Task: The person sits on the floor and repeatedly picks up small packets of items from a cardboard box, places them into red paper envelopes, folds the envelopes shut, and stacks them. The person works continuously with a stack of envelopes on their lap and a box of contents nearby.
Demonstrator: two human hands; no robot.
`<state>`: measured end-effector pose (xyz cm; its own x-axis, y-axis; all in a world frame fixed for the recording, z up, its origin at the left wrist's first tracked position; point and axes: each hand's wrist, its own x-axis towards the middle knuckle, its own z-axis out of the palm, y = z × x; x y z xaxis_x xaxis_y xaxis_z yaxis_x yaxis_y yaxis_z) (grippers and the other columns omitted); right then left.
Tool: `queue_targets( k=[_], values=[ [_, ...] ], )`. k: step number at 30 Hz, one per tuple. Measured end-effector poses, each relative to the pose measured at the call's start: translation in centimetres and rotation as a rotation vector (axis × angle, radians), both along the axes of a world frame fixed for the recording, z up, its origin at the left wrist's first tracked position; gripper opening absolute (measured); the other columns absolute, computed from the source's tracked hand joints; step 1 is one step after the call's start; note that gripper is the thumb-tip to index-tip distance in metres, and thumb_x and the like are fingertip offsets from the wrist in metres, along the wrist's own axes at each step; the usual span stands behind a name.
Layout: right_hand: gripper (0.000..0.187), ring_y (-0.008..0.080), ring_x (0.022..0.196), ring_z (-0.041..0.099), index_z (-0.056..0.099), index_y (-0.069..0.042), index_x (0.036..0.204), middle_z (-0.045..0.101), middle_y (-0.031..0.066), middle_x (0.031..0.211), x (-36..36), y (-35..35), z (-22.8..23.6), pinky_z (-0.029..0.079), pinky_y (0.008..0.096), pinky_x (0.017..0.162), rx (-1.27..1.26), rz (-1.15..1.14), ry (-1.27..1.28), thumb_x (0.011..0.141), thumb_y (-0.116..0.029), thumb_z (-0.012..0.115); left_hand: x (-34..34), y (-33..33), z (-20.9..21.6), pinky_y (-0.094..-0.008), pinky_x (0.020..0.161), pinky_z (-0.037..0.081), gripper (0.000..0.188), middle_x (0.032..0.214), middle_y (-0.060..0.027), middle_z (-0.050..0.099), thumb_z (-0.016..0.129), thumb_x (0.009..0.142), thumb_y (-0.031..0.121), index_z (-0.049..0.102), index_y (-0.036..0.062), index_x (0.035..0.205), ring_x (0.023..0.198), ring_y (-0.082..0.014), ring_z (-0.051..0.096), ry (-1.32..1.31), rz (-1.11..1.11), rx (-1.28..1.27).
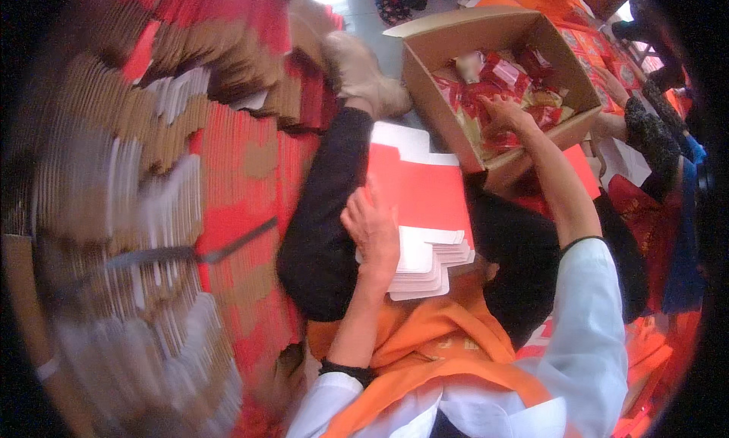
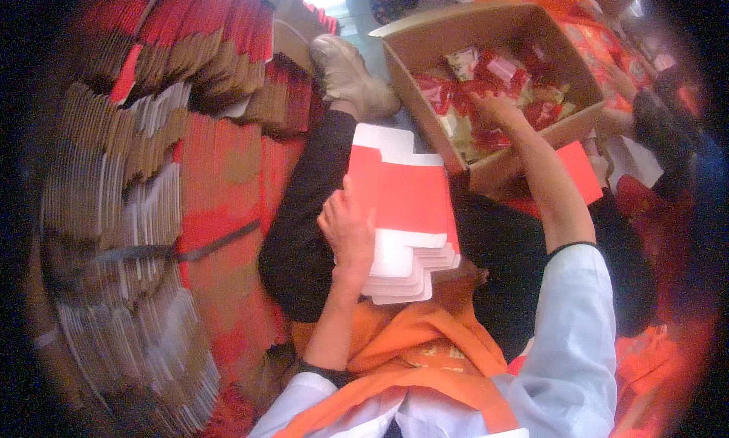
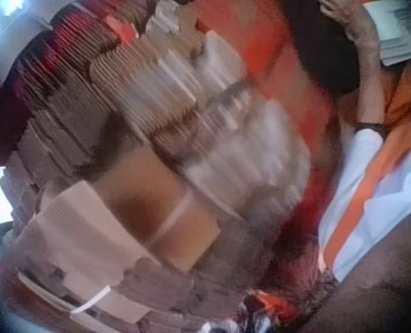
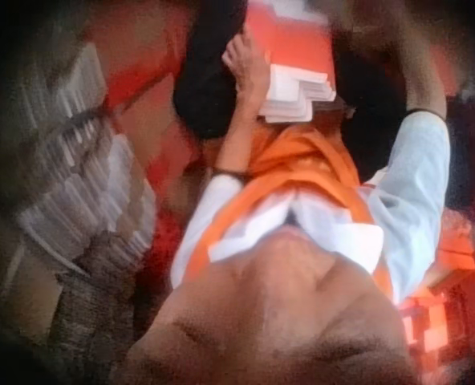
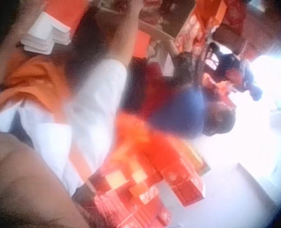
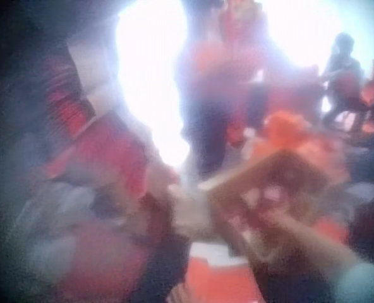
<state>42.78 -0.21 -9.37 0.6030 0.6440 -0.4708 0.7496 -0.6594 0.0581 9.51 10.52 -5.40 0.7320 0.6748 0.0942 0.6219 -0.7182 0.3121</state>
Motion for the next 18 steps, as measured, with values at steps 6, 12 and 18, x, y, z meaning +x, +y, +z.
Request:
queue_targets(
  k=[6, 12, 18],
  values=[
    [0.077, 0.0372, 0.114, 0.043, 0.039, -0.018, 0.128, 0.047, 0.0162, 0.123, 0.7, 0.8, -0.1, 0.039, 0.0491, 0.091, -0.01, -0.083, 0.097, 0.063, -0.043, 0.071, -0.9, 3.0, 0.6, -0.0323, 0.076, 0.046, 0.041, 0.1, -0.0121, 0.059, 0.063, 0.079, 0.014, 0.049, -0.0012, 0.115, 0.088, -0.0223, 0.058, -0.259, 0.048, -0.868],
    [0.06, 0.0335, 0.106, 0.051, 0.049, -0.011, 0.119, 0.057, 0.0144, 0.107, 1.0, -3.7, -2.0, 0.04, 0.0424, 0.09, 0.126, 0.289, -0.254, 0.07, -0.04, 0.067, -4.0, 1.5, 4.6, -0.0248, 0.069, 0.048, 0.025, 0.096, -0.0041, 0.061, 0.05, 0.091, 0.02, 0.056, 0.0021, 0.107, 0.08, -0.0091, 0.057, -0.915, 0.349, -1.421],
    [0.044, 0.0256, 0.093, 0.057, 0.052, -0.01, 0.113, 0.061, 0.0112, 0.099, 0.1, -4.5, 3.5, 0.045, 0.0378, 0.082, 0.598, 0.009, 0.125, 0.077, -0.031, 0.066, -6.8, 0.1, 5.8, -0.0292, 0.075, 0.049, 0.03, 0.103, -0.0065, 0.059, 0.05, 0.091, 0.026, 0.052, 0.0018, 0.109, 0.088, -0.0147, 0.058, -1.048, 0.384, -1.307]
  ],
)
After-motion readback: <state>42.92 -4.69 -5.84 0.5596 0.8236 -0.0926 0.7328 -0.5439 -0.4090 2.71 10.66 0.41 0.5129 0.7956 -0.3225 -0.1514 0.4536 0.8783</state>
